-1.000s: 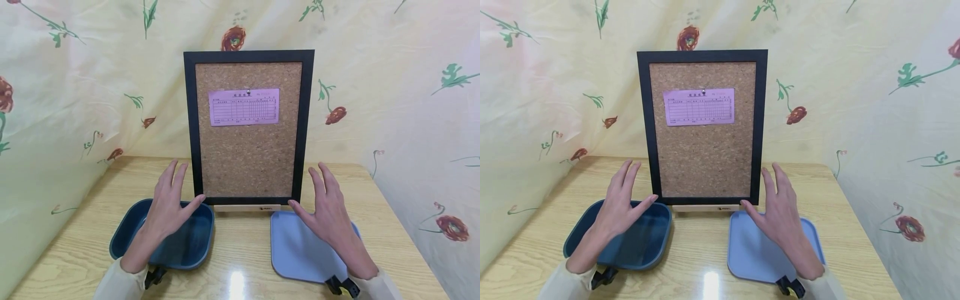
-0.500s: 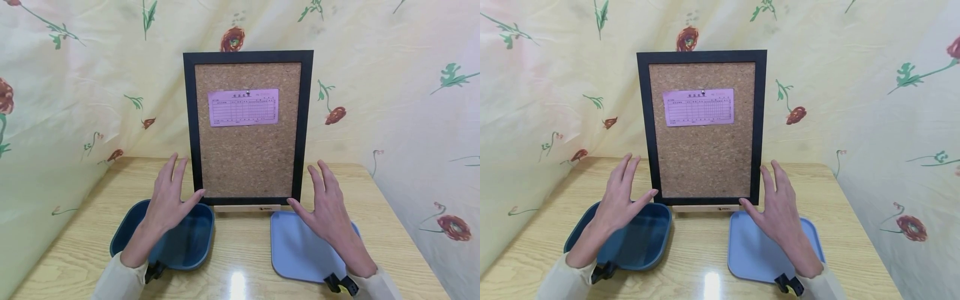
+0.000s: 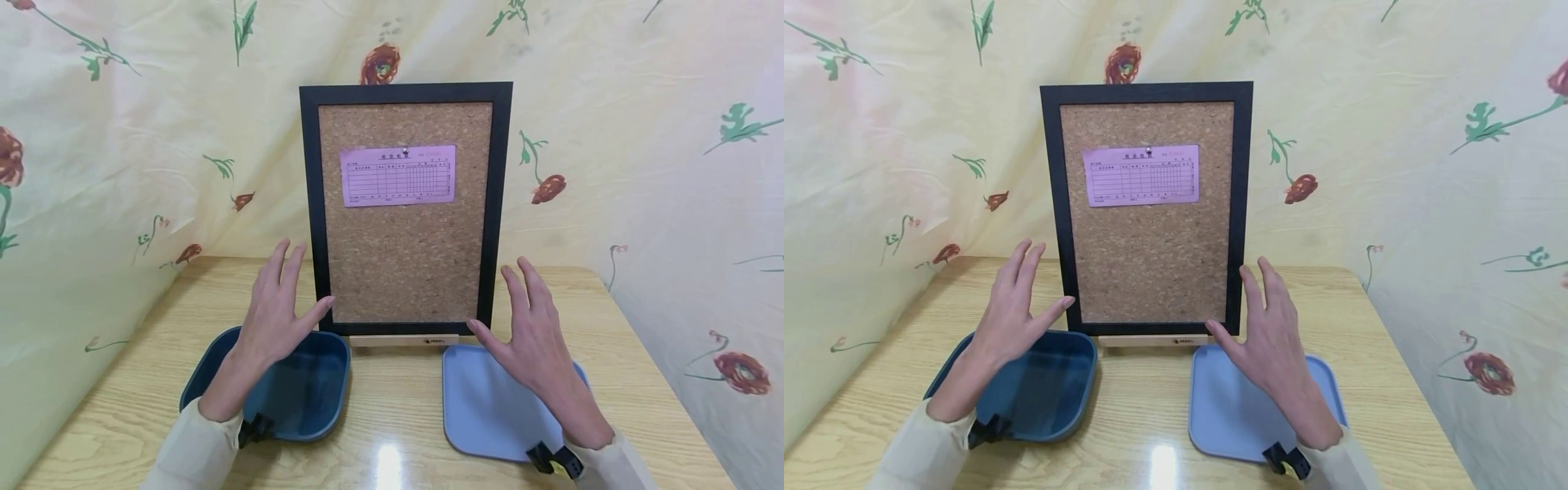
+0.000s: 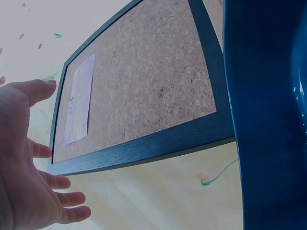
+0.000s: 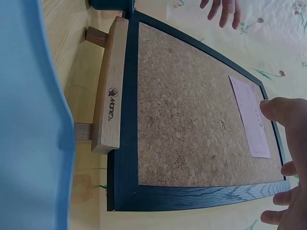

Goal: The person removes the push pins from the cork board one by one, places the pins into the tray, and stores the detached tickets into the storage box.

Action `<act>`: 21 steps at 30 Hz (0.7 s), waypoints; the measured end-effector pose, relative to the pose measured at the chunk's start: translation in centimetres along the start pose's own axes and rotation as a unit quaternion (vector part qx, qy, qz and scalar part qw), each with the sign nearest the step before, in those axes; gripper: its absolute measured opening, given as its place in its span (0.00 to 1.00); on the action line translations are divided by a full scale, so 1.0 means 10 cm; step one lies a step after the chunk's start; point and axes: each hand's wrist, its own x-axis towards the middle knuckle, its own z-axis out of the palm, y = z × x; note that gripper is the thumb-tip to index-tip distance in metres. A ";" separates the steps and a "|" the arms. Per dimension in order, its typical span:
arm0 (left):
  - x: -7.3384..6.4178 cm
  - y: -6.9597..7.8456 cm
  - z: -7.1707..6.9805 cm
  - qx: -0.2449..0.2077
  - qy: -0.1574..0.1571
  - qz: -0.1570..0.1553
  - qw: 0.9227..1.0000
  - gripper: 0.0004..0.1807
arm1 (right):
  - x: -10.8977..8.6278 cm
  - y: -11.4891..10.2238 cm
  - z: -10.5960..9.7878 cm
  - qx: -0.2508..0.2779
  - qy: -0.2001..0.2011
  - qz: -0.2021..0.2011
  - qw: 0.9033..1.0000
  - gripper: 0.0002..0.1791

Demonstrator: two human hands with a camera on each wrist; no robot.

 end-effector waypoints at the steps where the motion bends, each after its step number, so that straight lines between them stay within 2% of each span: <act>1: 0.01 0.00 0.00 -0.001 -0.001 -0.001 1.000 0.48 | 0.00 0.00 0.00 0.000 0.000 0.000 1.000 0.56; 21: 0.20 -0.01 0.00 -0.009 0.002 -0.009 1.000 0.48 | 0.08 -0.03 0.00 0.009 0.009 -0.002 1.000 0.56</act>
